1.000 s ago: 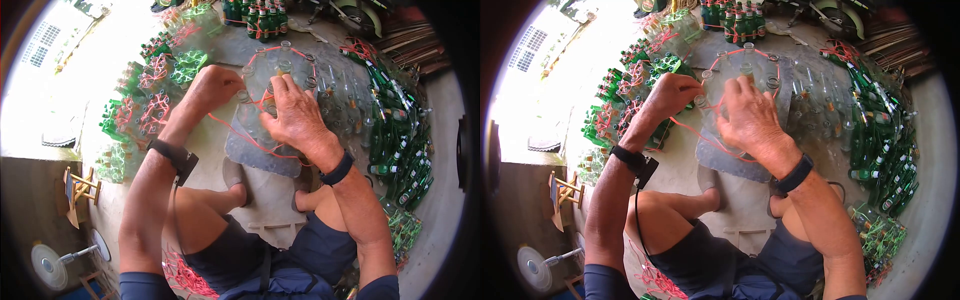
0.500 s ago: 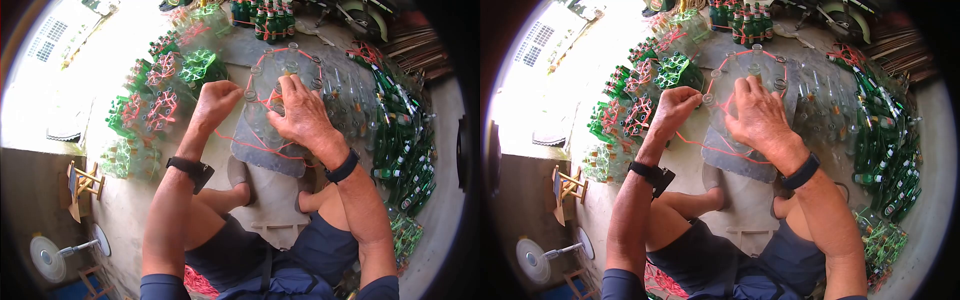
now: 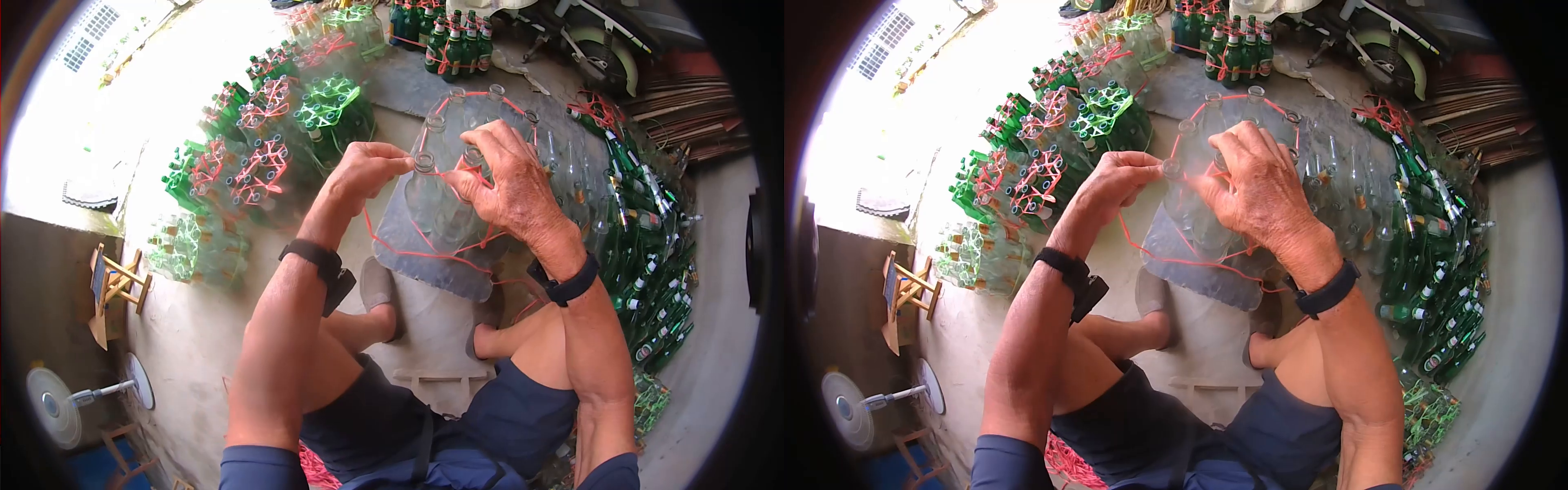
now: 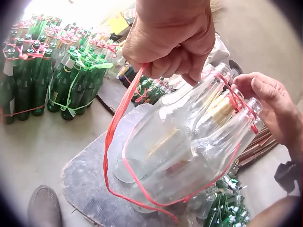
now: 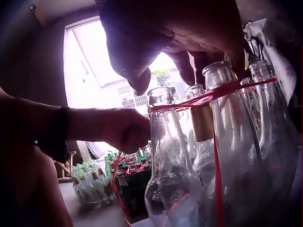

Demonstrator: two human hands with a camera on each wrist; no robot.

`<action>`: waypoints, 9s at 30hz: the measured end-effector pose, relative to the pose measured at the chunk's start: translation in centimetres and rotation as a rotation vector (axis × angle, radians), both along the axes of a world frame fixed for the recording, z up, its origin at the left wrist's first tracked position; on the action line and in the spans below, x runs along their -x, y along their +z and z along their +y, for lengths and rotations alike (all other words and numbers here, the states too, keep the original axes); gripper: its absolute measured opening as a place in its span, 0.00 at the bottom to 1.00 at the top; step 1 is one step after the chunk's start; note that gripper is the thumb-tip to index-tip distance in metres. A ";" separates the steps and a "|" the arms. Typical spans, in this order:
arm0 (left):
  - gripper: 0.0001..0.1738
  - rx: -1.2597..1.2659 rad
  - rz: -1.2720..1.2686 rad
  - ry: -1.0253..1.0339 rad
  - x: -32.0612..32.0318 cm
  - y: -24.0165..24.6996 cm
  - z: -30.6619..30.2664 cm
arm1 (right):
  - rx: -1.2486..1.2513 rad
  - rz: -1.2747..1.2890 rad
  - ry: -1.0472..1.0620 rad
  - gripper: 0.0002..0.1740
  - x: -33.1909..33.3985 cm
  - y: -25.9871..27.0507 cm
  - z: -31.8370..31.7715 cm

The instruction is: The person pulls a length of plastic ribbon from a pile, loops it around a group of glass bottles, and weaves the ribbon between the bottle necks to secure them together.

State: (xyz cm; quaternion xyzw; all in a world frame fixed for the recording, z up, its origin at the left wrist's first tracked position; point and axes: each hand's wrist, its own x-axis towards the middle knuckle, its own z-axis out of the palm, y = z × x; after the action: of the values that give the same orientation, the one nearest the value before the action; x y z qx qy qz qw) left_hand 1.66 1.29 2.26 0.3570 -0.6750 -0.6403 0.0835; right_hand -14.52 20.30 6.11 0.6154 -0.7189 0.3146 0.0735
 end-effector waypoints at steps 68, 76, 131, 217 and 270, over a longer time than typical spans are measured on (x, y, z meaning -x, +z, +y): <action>0.15 0.021 -0.088 -0.051 3.8 -0.2 -0.2 | -0.568 -0.344 0.118 0.14 3.0 5.0 -4.5; 0.14 -0.024 0.027 -0.098 3.2 -0.4 -0.1 | -0.622 -0.167 0.003 0.16 2.3 5.8 -3.7; 0.20 0.312 -0.080 -0.147 -1.3 -0.6 -3.6 | -0.240 -0.208 -0.149 0.10 3.2 0.3 -0.4; 0.16 0.361 -0.021 -0.219 -2.0 4.0 2.6 | -0.340 -0.092 -0.447 0.25 0.5 -1.3 5.7; 0.13 0.373 0.069 -0.177 -0.5 2.9 5.0 | -0.236 -0.069 -0.112 0.16 1.4 0.0 4.6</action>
State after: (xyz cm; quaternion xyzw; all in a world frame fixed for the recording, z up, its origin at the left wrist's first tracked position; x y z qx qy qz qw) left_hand 2.15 6.26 5.18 0.2525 -0.8071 -0.5212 0.1148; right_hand -15.92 24.92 6.12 0.5675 -0.7862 0.2444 -0.0066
